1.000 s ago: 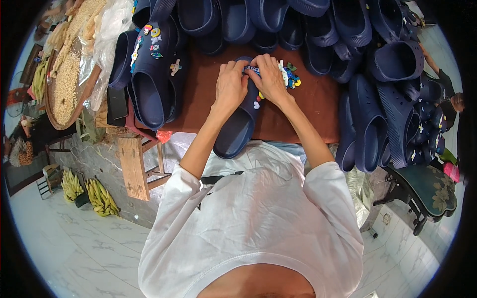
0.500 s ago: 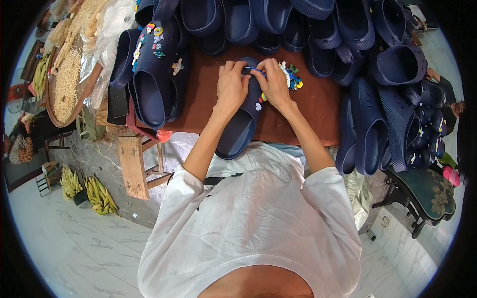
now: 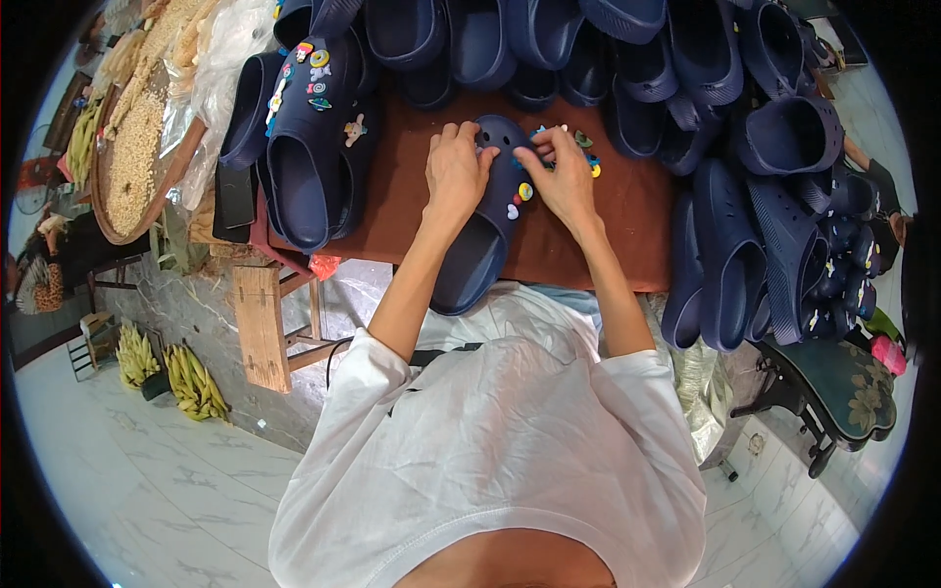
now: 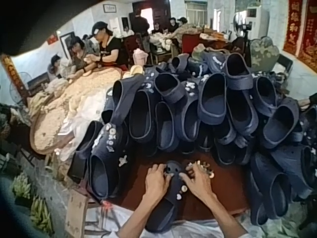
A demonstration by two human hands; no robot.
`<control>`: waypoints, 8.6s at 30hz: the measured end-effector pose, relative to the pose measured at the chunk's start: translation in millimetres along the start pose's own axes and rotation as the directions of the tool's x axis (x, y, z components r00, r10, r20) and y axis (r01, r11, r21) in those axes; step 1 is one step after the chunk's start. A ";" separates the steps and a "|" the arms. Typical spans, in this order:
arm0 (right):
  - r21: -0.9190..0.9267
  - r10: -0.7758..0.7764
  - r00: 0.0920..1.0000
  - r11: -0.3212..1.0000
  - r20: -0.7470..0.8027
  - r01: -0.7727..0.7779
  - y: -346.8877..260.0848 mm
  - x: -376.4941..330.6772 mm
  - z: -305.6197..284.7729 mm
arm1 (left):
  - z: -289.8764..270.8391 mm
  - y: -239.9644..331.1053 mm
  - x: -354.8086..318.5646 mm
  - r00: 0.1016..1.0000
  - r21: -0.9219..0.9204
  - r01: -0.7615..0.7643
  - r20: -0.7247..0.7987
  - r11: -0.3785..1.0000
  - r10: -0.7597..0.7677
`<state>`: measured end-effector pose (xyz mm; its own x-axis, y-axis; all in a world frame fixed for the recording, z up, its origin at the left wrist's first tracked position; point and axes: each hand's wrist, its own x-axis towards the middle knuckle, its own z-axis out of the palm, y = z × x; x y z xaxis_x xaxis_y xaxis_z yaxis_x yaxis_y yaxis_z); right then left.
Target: Attaching decorative charms to the holes of dark blue foam clogs.
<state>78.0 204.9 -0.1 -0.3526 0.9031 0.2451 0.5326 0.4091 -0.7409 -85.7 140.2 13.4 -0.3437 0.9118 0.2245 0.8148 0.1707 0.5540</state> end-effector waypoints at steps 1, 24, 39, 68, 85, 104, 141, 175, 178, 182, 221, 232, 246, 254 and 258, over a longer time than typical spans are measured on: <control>0.147 0.148 0.976 0.974 0.161 -0.172 -4.6 -0.5 2.0 | 0.2 0.2 0.2 1.000 0.000 0.000 0.001 1.000 0.000; -0.200 -0.122 0.988 0.975 -0.097 0.101 30.4 -6.2 -6.5 | -5.7 6.4 -5.5 0.998 -0.029 -0.030 -0.055 0.999 0.028; 0.290 0.053 0.988 0.953 0.142 -0.093 -23.1 -35.6 -36.9 | -11.3 44.2 -11.0 0.991 -0.516 0.120 0.112 0.848 -0.072; 0.238 0.115 0.978 0.959 0.173 -0.155 0.7 -47.1 -15.5 | -31.3 -1.6 -26.1 0.991 -0.160 0.136 0.034 0.978 -0.132; 0.315 0.437 0.719 0.687 0.541 -0.655 4.9 -41.8 -1.4 | -29.1 2.4 -14.9 0.986 -0.034 0.162 0.029 0.986 -0.161; 0.146 0.267 0.948 0.945 0.176 -0.293 -11.8 -58.8 17.0 | -21.6 8.3 -16.4 0.999 0.135 -0.025 0.035 0.991 0.020; 0.274 -0.070 0.992 0.961 0.107 0.038 11.5 -67.1 -3.0 | 41.3 59.9 20.3 0.927 0.028 -0.215 0.322 0.976 0.194; 0.120 -0.423 0.893 0.905 0.153 0.408 20.4 -38.0 -9.1 | -3.9 23.4 -41.7 0.986 0.133 -0.166 0.017 0.977 0.165; 0.084 -0.446 0.885 0.895 0.132 0.438 24.3 -40.4 -7.0 | -4.1 25.2 -41.4 0.986 0.129 -0.166 0.008 0.978 0.166; 0.091 -0.426 0.879 0.905 0.216 0.416 21.2 -35.2 -12.8 | -5.1 25.7 -41.3 0.989 0.130 -0.145 0.013 0.981 0.145; 0.119 0.122 0.993 0.985 0.000 -0.121 18.7 -71.8 13.0 | -4.3 25.9 -39.0 0.994 0.056 -0.100 -0.040 0.993 0.102; 0.316 0.226 0.968 0.915 0.110 -0.250 -15.1 -67.9 -7.5 | -17.9 20.5 -37.0 1.000 -0.194 -0.029 -0.007 0.980 0.029; 0.139 0.034 0.994 0.989 0.099 -0.048 -29.7 -75.4 11.4 | -14.8 7.6 -37.5 0.994 -0.153 0.107 -0.011 0.983 -0.110; -0.013 0.058 0.998 0.998 -0.001 -0.058 10.0 -79.8 4.2 | -18.0 5.1 -37.2 0.990 -0.186 0.137 0.005 0.973 -0.138; -0.130 0.110 0.994 0.985 -0.014 -0.111 18.2 -62.9 -14.8 | -28.8 -0.4 -34.1 0.990 -0.163 0.138 0.034 0.977 -0.134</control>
<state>121.2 157.4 -19.8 -0.2810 0.9444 0.1708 0.6641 0.3199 -0.6758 -87.8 98.3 28.6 -0.4342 0.8927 0.1209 0.6726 0.2321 0.7026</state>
